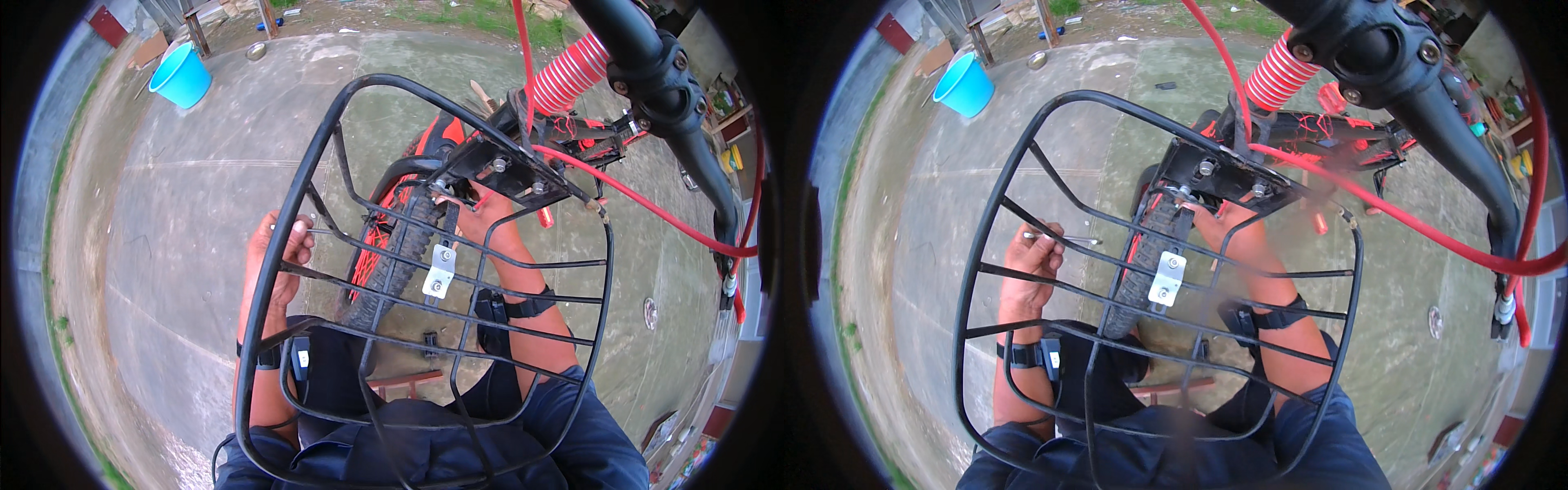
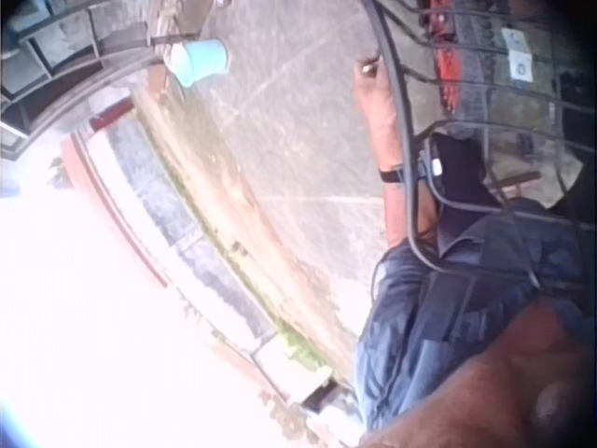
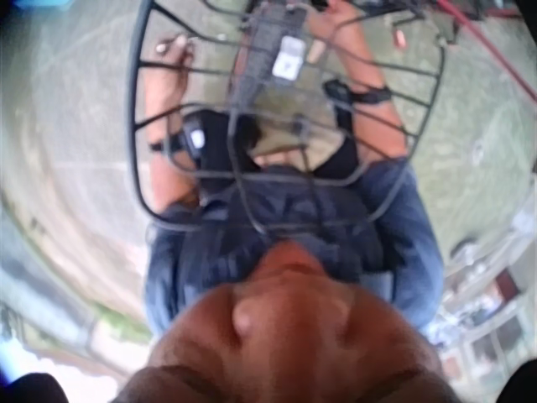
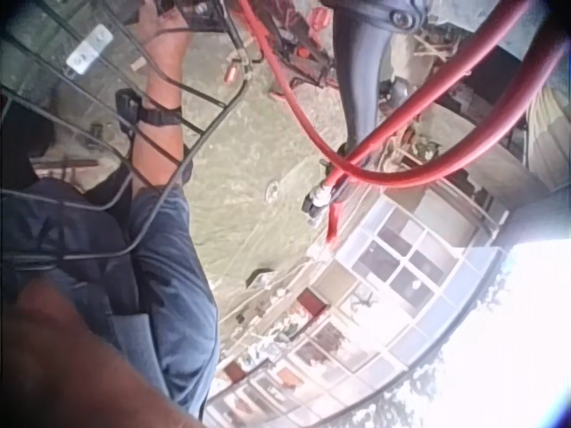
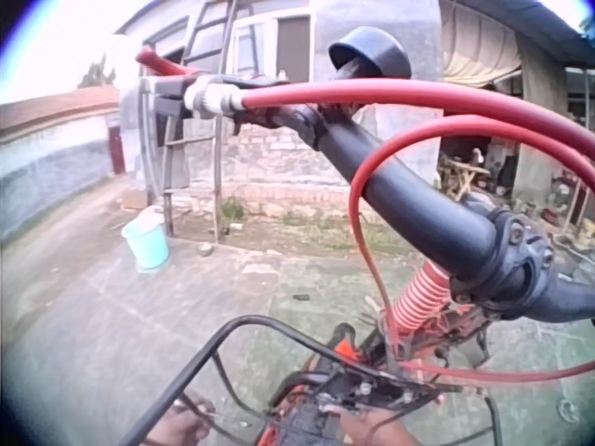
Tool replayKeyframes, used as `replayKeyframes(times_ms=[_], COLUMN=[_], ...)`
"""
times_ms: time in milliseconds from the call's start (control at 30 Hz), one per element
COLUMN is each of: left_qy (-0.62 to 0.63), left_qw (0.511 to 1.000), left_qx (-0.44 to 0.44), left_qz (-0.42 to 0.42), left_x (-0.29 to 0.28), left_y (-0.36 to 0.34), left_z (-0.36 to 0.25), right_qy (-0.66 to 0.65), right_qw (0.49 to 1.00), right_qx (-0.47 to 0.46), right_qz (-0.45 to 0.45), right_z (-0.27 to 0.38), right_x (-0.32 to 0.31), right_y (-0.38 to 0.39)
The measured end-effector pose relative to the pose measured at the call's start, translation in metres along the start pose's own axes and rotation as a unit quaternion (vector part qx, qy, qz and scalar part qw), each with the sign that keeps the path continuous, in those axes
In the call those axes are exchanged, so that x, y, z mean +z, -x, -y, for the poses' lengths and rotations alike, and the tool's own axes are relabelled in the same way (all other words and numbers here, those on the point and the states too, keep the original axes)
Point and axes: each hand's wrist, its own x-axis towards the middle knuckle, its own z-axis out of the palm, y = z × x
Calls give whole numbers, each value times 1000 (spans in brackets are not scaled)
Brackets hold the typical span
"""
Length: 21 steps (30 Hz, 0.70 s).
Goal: The person uses an Allen key to tighten bolts on a bicycle basket and adjusts a cable near the front wheel assembly.
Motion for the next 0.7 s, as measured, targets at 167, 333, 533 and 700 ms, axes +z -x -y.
replayKeyframes(times_ms=[167,333,533,700], left_qy=[104,146,142,181], left_qw=[993,988,988,978], left_qx=[18,-29,-55,-105], left_qz=[52,40,25,24], left_x=[39,80,95,90], left_y=[-12,-32,-40,-48], left_z=[5,14,23,36], right_qy=[42,67,22,31], right_qw=[998,996,963,978], right_qx=[36,47,240,181], right_qz=[9,24,116,100], right_z=[-25,-23,13,1], right_x=[6,4,-5,-4], right_y=[9,8,3,6])
